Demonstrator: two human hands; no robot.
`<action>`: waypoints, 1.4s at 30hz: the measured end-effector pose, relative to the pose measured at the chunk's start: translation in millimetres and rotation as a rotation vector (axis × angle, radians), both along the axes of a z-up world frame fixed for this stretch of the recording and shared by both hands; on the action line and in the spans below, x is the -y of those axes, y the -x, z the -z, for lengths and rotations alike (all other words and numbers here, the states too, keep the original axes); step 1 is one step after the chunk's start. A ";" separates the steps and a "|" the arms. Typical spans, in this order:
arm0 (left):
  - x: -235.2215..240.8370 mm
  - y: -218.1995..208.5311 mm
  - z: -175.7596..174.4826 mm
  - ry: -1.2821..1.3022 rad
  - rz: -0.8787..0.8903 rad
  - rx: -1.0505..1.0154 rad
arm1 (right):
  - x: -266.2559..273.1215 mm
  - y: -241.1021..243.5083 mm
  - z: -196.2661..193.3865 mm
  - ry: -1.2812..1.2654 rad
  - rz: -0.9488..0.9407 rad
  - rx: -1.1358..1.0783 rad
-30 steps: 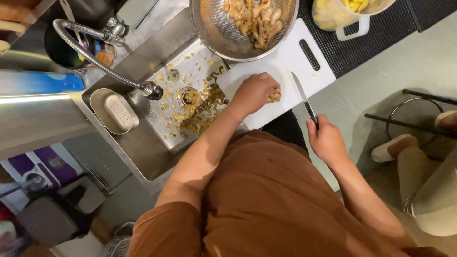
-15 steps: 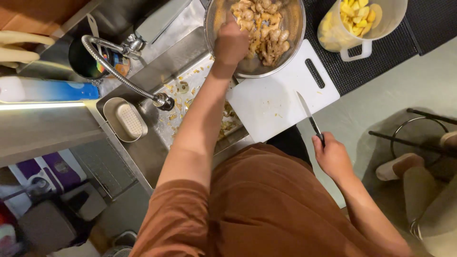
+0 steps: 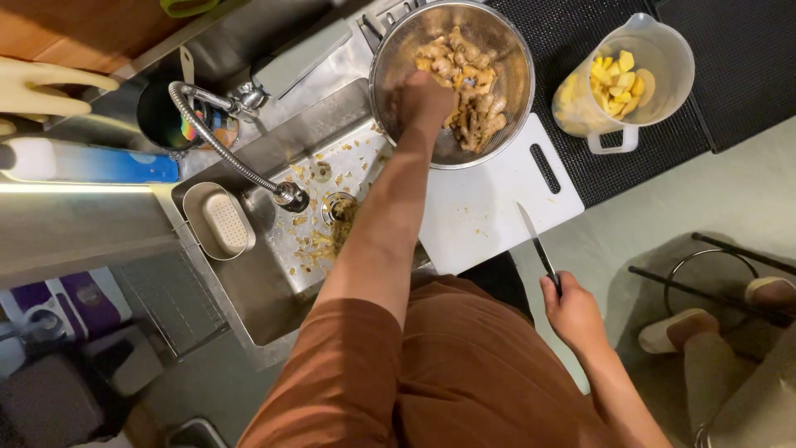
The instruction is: The person peels ginger pieces using a knife over a kitchen sink, then places the peeled ginger on a cutting board and cuts it into smaller pieces. The person repeats this process with multiple ginger pieces.
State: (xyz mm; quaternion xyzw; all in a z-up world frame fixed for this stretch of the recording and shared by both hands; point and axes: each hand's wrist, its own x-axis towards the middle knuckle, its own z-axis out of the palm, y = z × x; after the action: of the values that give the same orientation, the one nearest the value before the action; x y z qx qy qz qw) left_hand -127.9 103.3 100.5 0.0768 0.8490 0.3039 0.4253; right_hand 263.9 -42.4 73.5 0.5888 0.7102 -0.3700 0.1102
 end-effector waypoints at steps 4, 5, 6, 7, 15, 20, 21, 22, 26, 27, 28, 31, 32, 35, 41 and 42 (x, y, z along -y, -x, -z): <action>16.2 13.9 10.0 -0.074 0.072 -0.049 | -8.6 2.1 7.0 -0.049 0.005 0.017; 20.5 19.8 19.3 -0.151 0.124 -0.193 | -9.9 2.4 7.2 -0.067 0.002 -0.001; 24.9 25.7 28.8 -0.229 0.176 -0.337 | -11.0 2.8 7.6 -0.085 -0.001 -0.019; 37.1 29.6 30.2 -0.224 0.174 -0.340 | -12.1 5.1 4.5 -0.082 -0.004 -0.022; 129.1 16.3 -50.1 -0.735 0.264 -0.034 | -18.9 -2.2 26.3 -0.154 -0.071 -0.058; 155.2 -19.1 -17.0 -0.880 0.278 0.170 | -22.3 10.6 4.6 -0.145 -0.039 0.022; 158.0 -30.9 -10.8 -0.873 0.311 0.240 | -21.9 7.1 6.3 -0.166 -0.038 0.005; 161.7 -36.0 -9.6 -0.865 0.311 0.256 | -20.9 5.5 6.6 -0.156 -0.031 0.018; 158.7 -63.2 31.2 -0.516 0.741 0.158 | -18.4 0.0 0.6 -0.155 0.024 0.003; 156.9 -70.6 49.8 -0.446 0.795 0.126 | -17.0 1.1 -2.2 -0.152 0.028 0.000; 153.3 -85.1 68.6 -0.443 0.803 0.138 | -13.3 0.9 -4.2 -0.147 0.038 0.008; 145.1 -119.5 112.6 -0.315 0.677 0.064 | -4.9 6.0 -4.3 -0.125 0.058 -0.005; 145.0 -128.3 120.1 -0.311 0.588 0.089 | -1.3 7.3 -2.1 -0.115 0.061 0.006; 150.7 -141.8 110.6 -0.272 0.518 0.085 | 10.7 15.3 -0.3 -0.093 0.061 0.010; 162.3 -142.4 105.8 -0.211 0.610 -0.022 | 25.7 26.6 25.3 -0.081 -0.008 -0.008; 163.0 -141.1 104.9 -0.198 0.594 -0.019 | 26.8 29.3 28.3 -0.081 -0.043 0.010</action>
State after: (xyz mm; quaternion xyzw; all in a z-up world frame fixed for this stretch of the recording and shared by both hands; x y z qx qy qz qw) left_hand 13.2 -59.7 -4.5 0.3654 0.7596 0.2470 0.4781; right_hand 234.6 -69.2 45.2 0.5794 0.7365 -0.3352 0.0977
